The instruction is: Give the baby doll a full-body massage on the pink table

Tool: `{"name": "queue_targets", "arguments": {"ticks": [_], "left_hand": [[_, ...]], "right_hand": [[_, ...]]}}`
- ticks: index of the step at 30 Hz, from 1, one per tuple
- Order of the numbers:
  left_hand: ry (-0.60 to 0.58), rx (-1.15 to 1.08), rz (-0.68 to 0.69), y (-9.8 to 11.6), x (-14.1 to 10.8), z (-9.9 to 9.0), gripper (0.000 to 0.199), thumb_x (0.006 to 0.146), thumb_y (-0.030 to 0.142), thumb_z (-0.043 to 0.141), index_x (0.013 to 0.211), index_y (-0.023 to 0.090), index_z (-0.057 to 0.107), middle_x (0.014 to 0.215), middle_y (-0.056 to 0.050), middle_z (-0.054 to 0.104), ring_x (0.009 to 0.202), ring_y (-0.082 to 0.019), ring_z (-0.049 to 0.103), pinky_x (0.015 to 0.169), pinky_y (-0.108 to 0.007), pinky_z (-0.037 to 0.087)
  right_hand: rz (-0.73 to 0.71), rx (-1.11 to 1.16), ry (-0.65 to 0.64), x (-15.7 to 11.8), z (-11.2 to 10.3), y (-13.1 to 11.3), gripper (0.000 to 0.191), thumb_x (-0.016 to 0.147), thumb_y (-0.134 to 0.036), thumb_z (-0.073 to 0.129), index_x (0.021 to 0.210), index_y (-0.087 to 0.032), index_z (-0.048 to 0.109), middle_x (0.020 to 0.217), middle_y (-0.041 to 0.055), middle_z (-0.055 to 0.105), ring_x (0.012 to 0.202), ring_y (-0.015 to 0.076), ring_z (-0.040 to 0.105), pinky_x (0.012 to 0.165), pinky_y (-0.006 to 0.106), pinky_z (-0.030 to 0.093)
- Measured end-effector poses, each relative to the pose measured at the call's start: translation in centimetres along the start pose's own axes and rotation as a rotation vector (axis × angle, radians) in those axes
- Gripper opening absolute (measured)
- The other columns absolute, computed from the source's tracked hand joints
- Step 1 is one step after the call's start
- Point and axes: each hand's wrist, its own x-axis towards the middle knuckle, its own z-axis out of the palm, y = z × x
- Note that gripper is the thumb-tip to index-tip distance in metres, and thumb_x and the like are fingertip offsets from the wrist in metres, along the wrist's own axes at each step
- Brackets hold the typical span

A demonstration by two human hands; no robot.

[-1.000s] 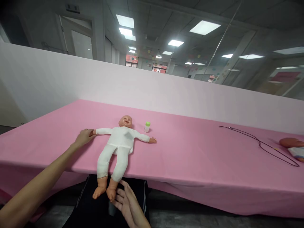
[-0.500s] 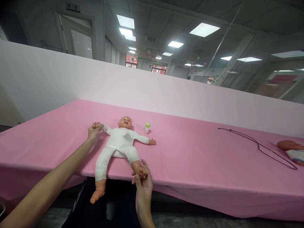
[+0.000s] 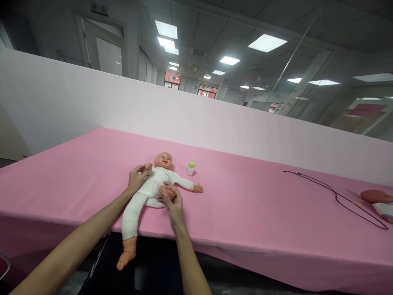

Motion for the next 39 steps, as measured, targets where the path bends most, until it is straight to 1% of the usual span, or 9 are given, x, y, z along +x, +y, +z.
{"name": "queue_targets", "arguments": {"ticks": [5,8,11,16,20,26,30,34,39], "left_hand": [[0.421,-0.036,-0.235,-1.9,1.2,-1.5,0.038,0.094,0.056,0.060,0.093,0.019,0.071,0.090,-0.007,0.074,0.084,-0.023,0.067,0.078,-0.033,0.052],[0.519,-0.094,-0.328,-2.5,1.6,-1.7,0.038,0.094,0.057,0.059,0.093,0.020,0.067,0.090,-0.007,0.072,0.084,-0.022,0.066,0.077,-0.032,0.051],[0.390,-0.150,-0.188,-1.8,1.3,-1.2,0.039,0.093,0.056,0.061,0.102,0.019,0.069,0.098,-0.008,0.073,0.087,-0.021,0.066,0.078,-0.030,0.050],[-0.067,0.109,0.108,0.3,-0.2,-0.6,0.029,0.086,0.047,0.074,0.101,0.023,0.079,0.095,-0.007,0.076,0.091,-0.025,0.064,0.087,-0.035,0.048],[-0.241,0.176,0.159,0.5,-0.7,-0.5,0.026,0.084,0.042,0.078,0.104,0.026,0.082,0.101,-0.007,0.078,0.099,-0.026,0.064,0.096,-0.039,0.046],[0.245,-0.049,-0.142,-1.3,0.4,-0.9,0.042,0.093,0.058,0.061,0.093,0.018,0.072,0.090,-0.006,0.074,0.080,-0.021,0.064,0.073,-0.031,0.047],[0.500,-0.033,-0.353,-1.8,1.0,-1.8,0.049,0.096,0.064,0.053,0.088,0.019,0.069,0.084,-0.008,0.072,0.079,-0.024,0.065,0.069,-0.031,0.046],[0.290,-0.022,-0.130,-0.8,0.3,-1.4,0.040,0.094,0.058,0.061,0.093,0.020,0.074,0.087,-0.006,0.073,0.079,-0.023,0.064,0.073,-0.032,0.047],[-0.158,0.184,0.172,0.5,-1.0,-0.7,0.028,0.087,0.045,0.074,0.107,0.027,0.082,0.103,-0.008,0.076,0.101,-0.027,0.063,0.093,-0.038,0.046]], "right_hand": [[0.113,-0.031,-0.124,-8.0,-3.7,-2.7,0.042,0.074,-0.041,0.094,0.109,-0.025,0.077,0.149,0.0128,0.057,0.072,0.0149,0.072,0.068,0.032,0.060],[0.246,-0.123,-0.231,-10.8,-4.3,-2.7,0.042,0.065,-0.031,0.100,0.102,-0.026,0.082,0.143,0.0110,0.062,0.081,0.0192,0.075,0.074,0.034,0.061],[0.265,-0.160,-0.222,-9.7,-3.1,-2.7,0.042,0.064,-0.031,0.099,0.102,-0.026,0.084,0.141,0.0111,0.064,0.084,0.0218,0.075,0.082,0.041,0.062],[0.142,-0.266,-0.117,-2.4,0.1,-2.6,0.038,0.068,-0.033,0.097,0.101,-0.020,0.084,0.137,0.0135,0.067,0.128,0.0320,0.061,0.105,0.044,0.053],[0.168,-0.122,-0.028,0.6,0.7,-0.9,0.046,0.065,-0.035,0.098,0.107,-0.020,0.083,0.142,0.0123,0.064,0.097,0.0212,0.070,0.091,0.036,0.058],[0.273,-0.070,-0.206,-5.7,-2.4,-2.7,0.046,0.062,-0.034,0.099,0.103,-0.023,0.084,0.144,0.0128,0.061,0.074,0.0163,0.070,0.076,0.035,0.060],[0.458,-0.246,-0.381,-9.7,-3.5,-4.5,0.041,0.062,-0.025,0.100,0.099,-0.022,0.085,0.131,0.0100,0.066,0.093,0.0205,0.071,0.090,0.035,0.059],[0.336,-0.168,-0.233,-8.3,-2.8,-4.6,0.044,0.064,-0.032,0.099,0.104,-0.022,0.085,0.129,0.0116,0.069,0.087,0.0204,0.071,0.083,0.036,0.061],[0.195,-0.162,-0.038,-1.4,-0.1,-2.7,0.043,0.068,-0.034,0.096,0.106,-0.018,0.083,0.130,0.0125,0.070,0.091,0.0206,0.070,0.081,0.034,0.061]]}}
